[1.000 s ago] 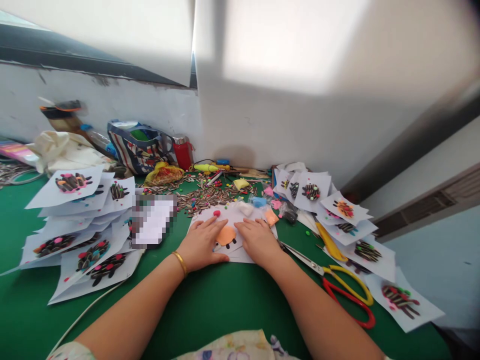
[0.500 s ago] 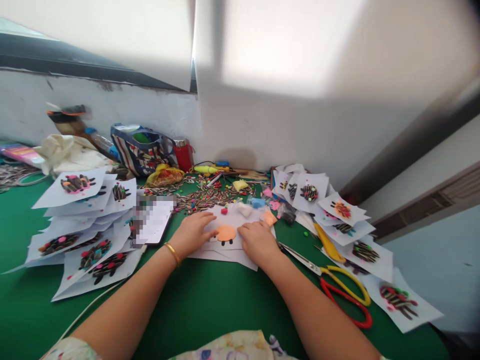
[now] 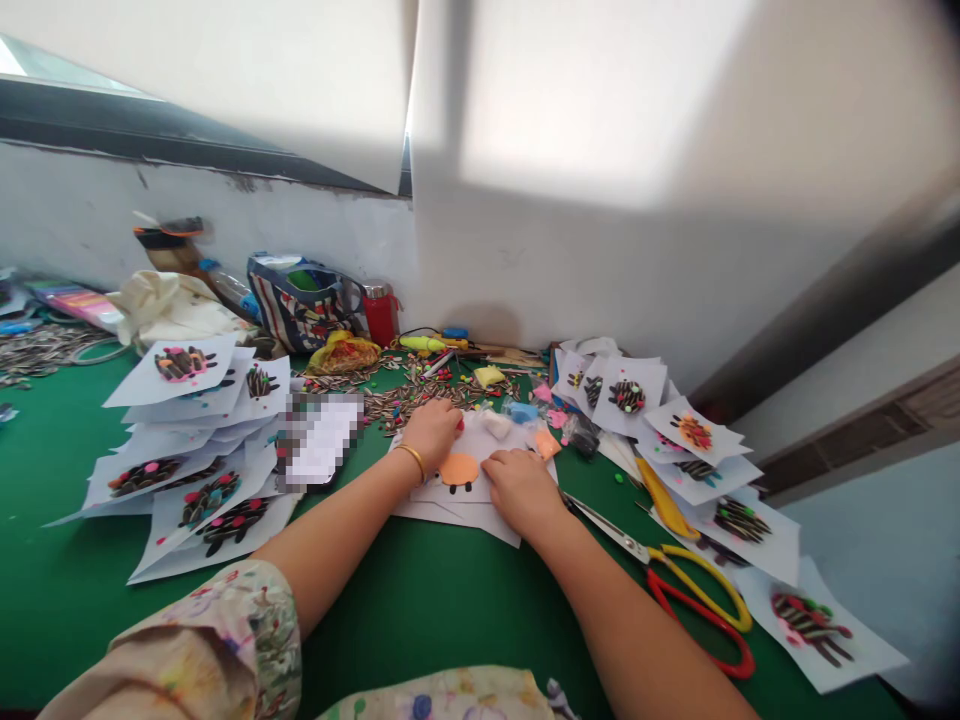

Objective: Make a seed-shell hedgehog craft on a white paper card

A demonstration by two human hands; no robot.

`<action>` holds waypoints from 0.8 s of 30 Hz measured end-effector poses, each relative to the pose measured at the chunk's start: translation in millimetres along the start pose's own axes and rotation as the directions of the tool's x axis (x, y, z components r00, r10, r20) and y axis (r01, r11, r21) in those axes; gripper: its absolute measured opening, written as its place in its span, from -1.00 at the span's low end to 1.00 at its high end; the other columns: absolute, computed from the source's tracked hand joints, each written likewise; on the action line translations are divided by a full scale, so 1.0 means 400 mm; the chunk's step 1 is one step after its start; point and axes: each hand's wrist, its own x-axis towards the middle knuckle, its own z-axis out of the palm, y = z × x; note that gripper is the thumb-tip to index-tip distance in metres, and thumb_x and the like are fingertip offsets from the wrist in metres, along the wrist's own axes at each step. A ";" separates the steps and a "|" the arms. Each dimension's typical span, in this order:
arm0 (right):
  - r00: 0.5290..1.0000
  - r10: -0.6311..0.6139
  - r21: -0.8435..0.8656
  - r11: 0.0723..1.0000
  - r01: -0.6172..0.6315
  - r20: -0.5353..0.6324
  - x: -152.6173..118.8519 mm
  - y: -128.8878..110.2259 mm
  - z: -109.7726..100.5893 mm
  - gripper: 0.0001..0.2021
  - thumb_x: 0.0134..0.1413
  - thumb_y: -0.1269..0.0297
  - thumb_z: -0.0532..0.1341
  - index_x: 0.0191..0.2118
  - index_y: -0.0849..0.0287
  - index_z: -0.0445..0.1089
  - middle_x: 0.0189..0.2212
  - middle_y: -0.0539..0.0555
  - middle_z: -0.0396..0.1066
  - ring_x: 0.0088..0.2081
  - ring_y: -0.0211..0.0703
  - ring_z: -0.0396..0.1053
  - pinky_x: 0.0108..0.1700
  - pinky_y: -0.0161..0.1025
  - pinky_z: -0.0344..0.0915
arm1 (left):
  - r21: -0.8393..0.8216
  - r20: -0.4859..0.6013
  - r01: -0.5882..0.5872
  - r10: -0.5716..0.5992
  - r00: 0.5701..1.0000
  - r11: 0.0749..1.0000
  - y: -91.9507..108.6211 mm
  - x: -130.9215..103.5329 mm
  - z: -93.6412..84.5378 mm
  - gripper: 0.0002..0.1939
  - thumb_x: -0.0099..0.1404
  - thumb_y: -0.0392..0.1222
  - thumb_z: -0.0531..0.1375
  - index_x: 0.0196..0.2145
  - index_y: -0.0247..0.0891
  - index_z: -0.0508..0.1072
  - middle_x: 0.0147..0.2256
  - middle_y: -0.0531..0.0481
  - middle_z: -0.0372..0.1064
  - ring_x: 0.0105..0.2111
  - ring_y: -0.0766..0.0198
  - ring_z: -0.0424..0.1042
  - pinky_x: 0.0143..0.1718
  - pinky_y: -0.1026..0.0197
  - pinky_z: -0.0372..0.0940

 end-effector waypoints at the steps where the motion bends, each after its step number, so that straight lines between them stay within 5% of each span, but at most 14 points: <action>1: 1.000 -0.001 0.000 1.000 0.001 0.001 -0.001 -0.001 -0.001 -0.73 0.16 0.40 0.09 -0.07 0.14 0.44 -0.09 0.15 0.45 -0.06 -0.01 0.31 -0.04 -0.11 0.08 | 0.004 -0.002 0.007 -0.007 1.000 1.000 0.003 0.000 0.001 -0.76 0.35 -0.15 0.09 -0.18 -0.27 0.51 -0.12 -0.21 0.38 -0.05 0.06 0.35 -0.03 0.06 0.22; 7: 1.000 0.001 -0.021 1.000 -0.001 0.028 -0.001 -0.002 0.001 -0.70 0.19 0.39 0.07 -0.01 0.12 0.43 -0.06 0.16 0.44 -0.05 0.00 0.31 -0.03 -0.11 0.08 | 0.010 0.034 0.064 -0.064 0.997 0.998 0.015 -0.010 0.005 -0.74 0.37 -0.17 0.06 -0.18 -0.32 0.50 -0.18 -0.24 0.42 -0.10 0.06 0.40 -0.06 0.07 0.23; 13: 0.999 0.016 -0.040 0.999 -0.014 0.047 0.000 -0.004 0.004 -0.69 0.18 0.40 0.08 -0.01 0.11 0.42 -0.05 0.16 0.43 -0.06 -0.01 0.31 -0.06 -0.13 0.09 | -0.019 0.004 0.126 -0.126 0.992 0.992 0.019 -0.053 -0.029 -0.65 0.33 -0.08 0.12 0.05 -0.18 0.39 -0.11 -0.15 0.41 -0.09 0.09 0.39 -0.08 0.11 0.24; 20: 0.999 0.014 -0.031 0.999 -0.013 0.046 -0.003 -0.005 0.002 -0.65 0.16 0.41 0.10 0.04 0.08 0.41 -0.04 0.14 0.42 -0.05 -0.01 0.30 -0.07 -0.14 0.10 | 0.006 -0.112 0.195 -0.194 0.975 0.981 0.020 -0.226 -0.087 -0.53 0.33 0.06 0.11 0.14 -0.10 0.31 0.15 -0.16 0.24 0.15 -0.05 0.16 0.16 -0.20 0.06; 24: 0.998 0.011 -0.039 0.999 -0.008 0.057 -0.004 -0.007 0.002 -0.63 0.14 0.43 0.11 0.05 0.09 0.40 -0.01 0.14 0.41 -0.04 -0.01 0.30 -0.06 -0.14 0.11 | 0.059 -0.046 0.284 -0.281 0.959 0.957 0.007 -0.334 -0.081 -0.49 0.34 0.08 0.06 0.20 -0.04 0.24 0.22 -0.17 0.15 0.22 -0.10 0.07 0.18 -0.38 -0.03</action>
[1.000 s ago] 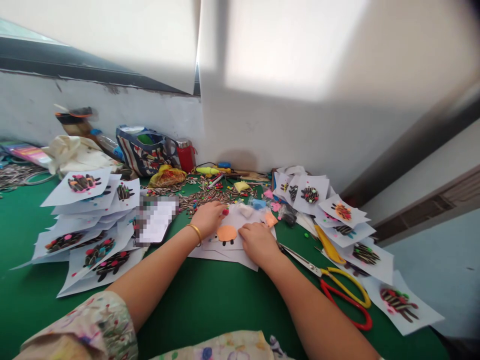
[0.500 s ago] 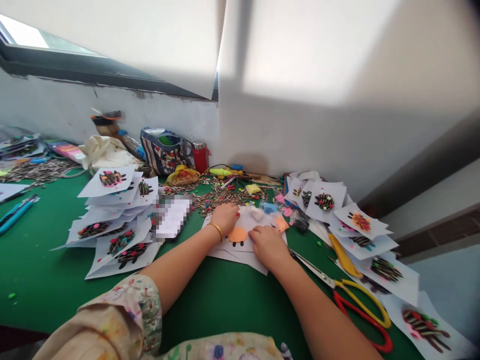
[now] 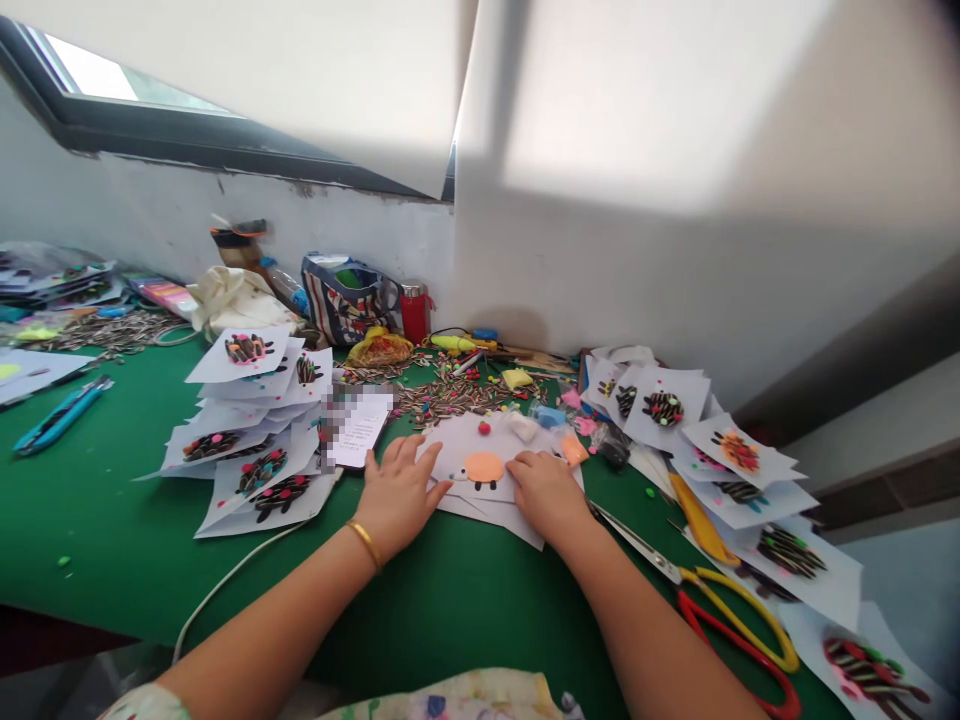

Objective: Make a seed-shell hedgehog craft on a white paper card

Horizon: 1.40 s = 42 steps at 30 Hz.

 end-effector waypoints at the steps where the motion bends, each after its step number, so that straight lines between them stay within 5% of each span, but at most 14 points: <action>1: 1.000 -0.003 0.000 1.000 0.003 -0.005 0.000 0.000 0.001 -0.63 0.13 0.43 0.11 0.05 0.09 0.41 -0.01 0.14 0.41 -0.04 -0.01 0.30 -0.06 -0.14 0.12 | 0.010 0.014 0.015 -0.015 1.000 1.000 -0.009 -0.015 0.002 -0.49 0.35 0.08 0.06 0.21 -0.05 0.24 0.22 -0.18 0.15 0.22 -0.11 0.07 0.18 -0.40 -0.04; 12: 1.000 -0.004 0.013 1.000 0.005 -0.024 -0.002 0.000 0.006 -0.63 0.13 0.44 0.10 0.05 0.09 0.41 0.00 0.13 0.40 -0.03 -0.01 0.29 -0.04 -0.15 0.14 | 0.026 0.010 0.083 -0.084 0.996 0.996 -0.043 -0.024 0.012 -0.47 0.35 0.12 0.01 0.22 -0.06 0.24 0.20 -0.19 0.17 0.20 -0.09 0.10 0.18 -0.34 0.00; 20: 1.000 -0.005 0.005 1.000 0.005 -0.031 -0.002 0.000 0.010 -0.63 0.14 0.45 0.09 0.04 0.09 0.41 0.00 0.13 0.40 -0.03 -0.01 0.28 -0.04 -0.15 0.14 | 0.016 -0.029 0.034 -0.034 0.999 0.999 -0.014 -0.011 -0.010 -0.47 0.35 0.10 0.04 0.22 -0.05 0.23 0.18 -0.18 0.20 0.19 -0.10 0.11 0.23 -0.37 -0.13; 31: 1.000 -0.007 0.015 1.000 0.007 -0.025 -0.001 -0.001 0.007 -0.63 0.14 0.44 0.09 0.05 0.08 0.40 0.01 0.13 0.40 -0.04 -0.01 0.28 -0.06 -0.15 0.14 | -0.042 -0.053 -0.063 0.061 0.997 0.997 0.032 0.072 0.000 -0.44 0.34 0.17 0.03 0.22 -0.05 0.23 0.21 -0.17 0.17 0.21 -0.12 0.07 0.22 -0.37 -0.12; 42: 0.999 -0.008 0.032 0.999 0.009 -0.047 0.000 0.006 0.016 -0.63 0.12 0.45 0.09 0.03 0.07 0.41 -0.02 0.10 0.42 -0.05 -0.02 0.29 -0.07 -0.17 0.13 | -0.051 -0.088 -0.029 0.024 0.996 0.998 0.008 0.155 0.000 -0.46 0.35 0.15 0.03 0.19 -0.12 0.25 0.17 -0.20 0.18 0.19 -0.10 0.08 0.16 -0.32 -0.01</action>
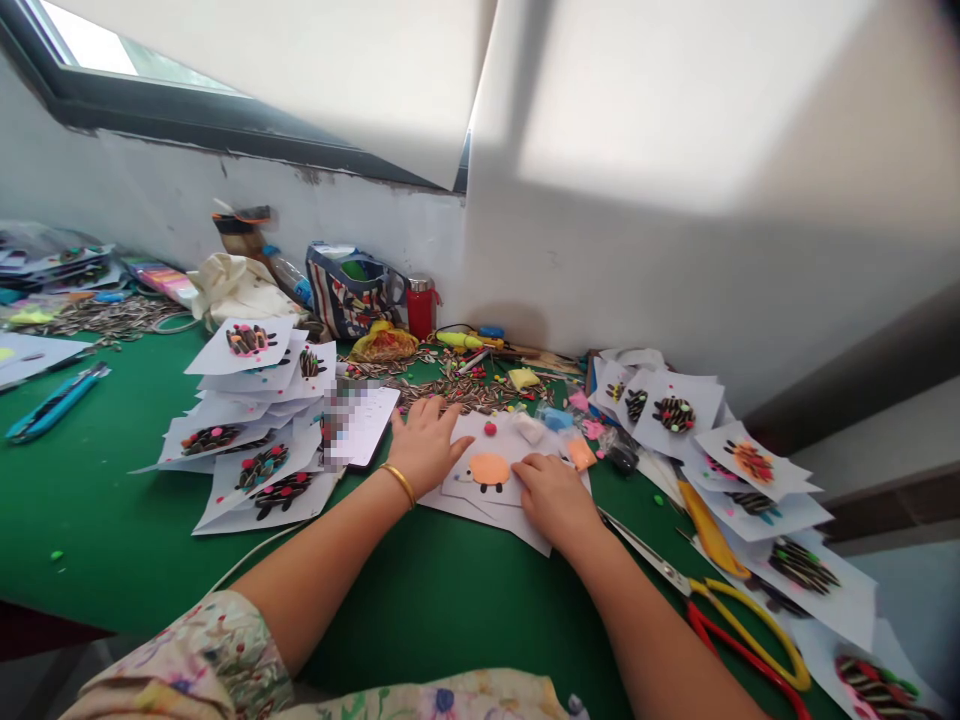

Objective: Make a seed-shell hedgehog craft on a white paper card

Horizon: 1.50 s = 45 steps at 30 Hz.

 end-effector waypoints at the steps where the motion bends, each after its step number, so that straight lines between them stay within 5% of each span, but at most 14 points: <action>1: 1.000 0.001 -0.001 1.000 -0.001 -0.001 0.000 0.001 0.001 -0.62 0.12 0.45 0.09 0.03 0.07 0.41 -0.02 0.09 0.42 -0.06 -0.02 0.29 -0.08 -0.17 0.13 | 0.003 -0.006 0.010 -0.010 1.000 1.000 -0.005 0.005 0.001 -0.46 0.35 0.15 0.03 0.19 -0.13 0.25 0.17 -0.21 0.18 0.18 -0.10 0.08 0.16 -0.33 0.00; 13: 1.000 0.011 0.020 1.000 -0.010 -0.029 0.005 0.012 0.020 -0.48 0.11 0.49 0.04 0.21 0.17 0.25 -0.01 0.15 0.41 -0.04 -0.03 0.28 -0.01 -0.19 0.15 | 0.031 0.012 0.109 -0.110 0.994 0.994 -0.050 0.009 0.030 -0.46 0.35 0.14 0.02 0.21 -0.10 0.23 0.21 -0.18 0.13 0.21 -0.09 0.06 0.18 -0.37 -0.01; 25: 0.999 0.019 0.064 0.998 -0.017 -0.033 0.007 0.015 0.027 -0.46 0.09 0.49 0.03 0.22 0.19 0.26 -0.01 0.15 0.40 -0.03 -0.04 0.28 0.04 -0.18 0.15 | 0.045 0.068 0.182 -0.185 0.980 0.982 -0.058 -0.053 -0.020 -0.44 0.35 0.17 0.02 0.22 -0.07 0.20 0.23 -0.19 0.10 0.22 -0.09 0.02 0.15 -0.37 0.03; 32: 0.999 0.017 0.070 0.997 -0.013 -0.046 0.006 0.017 0.029 -0.47 0.09 0.49 0.02 0.21 0.19 0.27 0.00 0.15 0.40 -0.04 -0.03 0.28 0.03 -0.17 0.17 | 0.017 0.067 0.193 -0.194 0.979 0.981 -0.068 -0.047 -0.010 -0.43 0.34 0.18 0.03 0.22 -0.07 0.20 0.20 -0.20 0.14 0.19 -0.10 0.07 0.10 -0.35 0.13; 45: 0.998 0.003 0.070 0.998 0.002 -0.064 0.008 0.022 0.037 -0.47 0.09 0.50 0.03 0.21 0.19 0.28 0.01 0.14 0.40 -0.03 -0.03 0.28 0.05 -0.18 0.17 | 0.049 -0.038 0.074 -0.073 0.997 0.996 -0.029 -0.059 0.014 -0.47 0.33 0.15 0.07 0.18 -0.10 0.27 0.18 -0.16 0.18 0.19 -0.07 0.08 0.20 -0.37 -0.03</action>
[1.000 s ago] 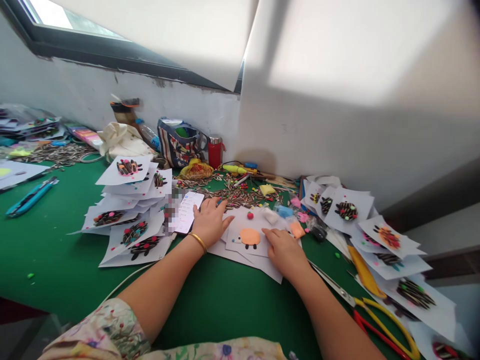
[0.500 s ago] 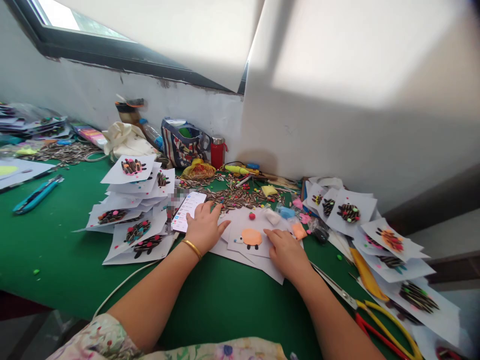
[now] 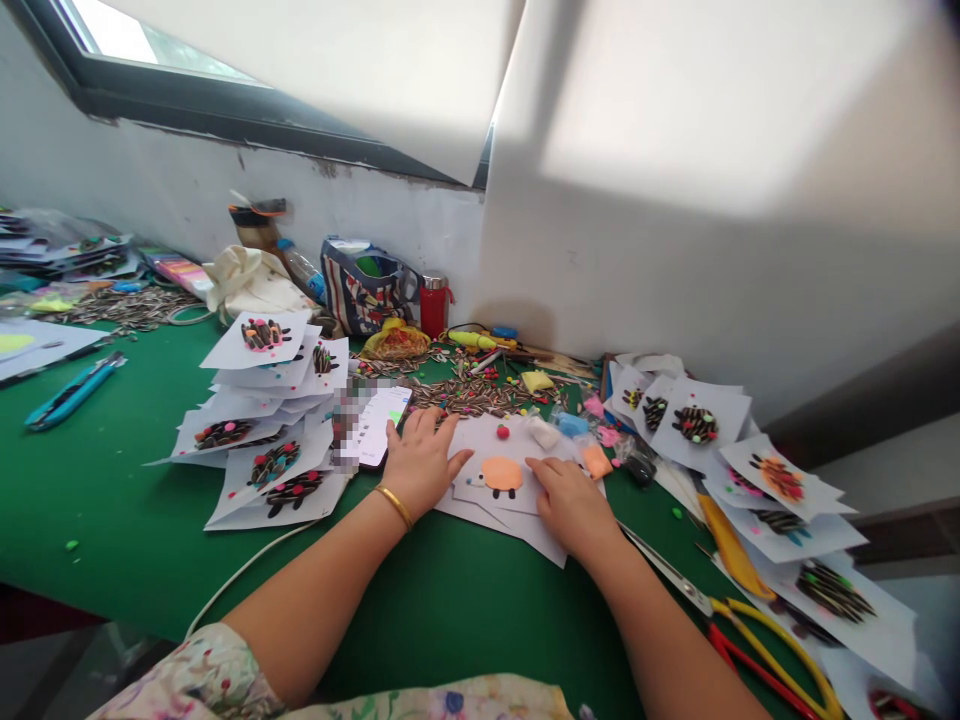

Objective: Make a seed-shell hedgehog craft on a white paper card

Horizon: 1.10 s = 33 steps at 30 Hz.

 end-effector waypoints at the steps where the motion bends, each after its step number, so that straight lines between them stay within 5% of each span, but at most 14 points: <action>1: 1.000 0.000 -0.003 1.000 0.000 0.002 0.000 0.000 0.000 -0.47 0.08 0.50 0.03 0.21 0.19 0.28 0.01 0.14 0.40 -0.03 -0.03 0.28 0.05 -0.18 0.16 | -0.002 -0.001 -0.002 0.002 1.000 1.000 0.000 0.000 0.002 -0.47 0.33 0.15 0.07 0.18 -0.10 0.27 0.18 -0.16 0.18 0.19 -0.07 0.08 0.20 -0.37 -0.03; 11: 1.000 0.012 -0.007 1.000 -0.012 0.020 -0.002 -0.006 -0.008 -0.47 0.10 0.50 0.02 0.21 0.19 0.27 0.03 0.15 0.39 -0.02 -0.04 0.27 0.06 -0.17 0.17 | -0.016 0.074 0.034 -0.033 0.997 0.999 -0.001 0.006 0.000 -0.45 0.33 0.16 0.06 0.20 -0.07 0.25 0.22 -0.17 0.14 0.23 -0.07 0.04 0.22 -0.32 -0.06; 25: 1.000 0.007 -0.015 1.000 -0.007 0.007 -0.003 -0.005 -0.005 -0.47 0.09 0.51 0.04 0.21 0.18 0.27 0.02 0.16 0.38 -0.01 -0.04 0.26 0.05 -0.19 0.15 | -0.012 0.060 0.195 -0.194 0.979 0.981 -0.067 0.033 -0.015 -0.42 0.34 0.20 -0.01 0.21 -0.09 0.22 0.20 -0.23 0.14 0.20 -0.11 0.07 0.12 -0.32 0.11; 30: 0.999 0.023 -0.018 1.000 -0.023 0.030 -0.001 -0.009 -0.010 -0.46 0.10 0.50 0.04 0.22 0.17 0.26 0.03 0.16 0.38 -0.01 -0.04 0.27 0.04 -0.19 0.16 | 0.003 -0.043 0.121 -0.121 0.992 0.993 -0.053 0.036 -0.019 -0.50 0.35 0.14 0.03 0.15 -0.11 0.30 0.14 -0.17 0.22 0.16 -0.04 0.14 0.17 -0.16 0.07; 33: 0.999 0.026 -0.008 1.000 -0.026 0.032 0.000 -0.009 -0.013 -0.46 0.10 0.51 0.03 0.22 0.17 0.25 0.04 0.16 0.38 0.00 -0.04 0.27 0.05 -0.19 0.16 | 0.001 0.001 0.045 -0.045 0.999 0.999 -0.038 0.047 -0.017 -0.58 0.35 0.08 0.06 0.08 -0.11 0.37 0.06 -0.14 0.30 0.08 0.02 0.23 0.09 -0.01 0.17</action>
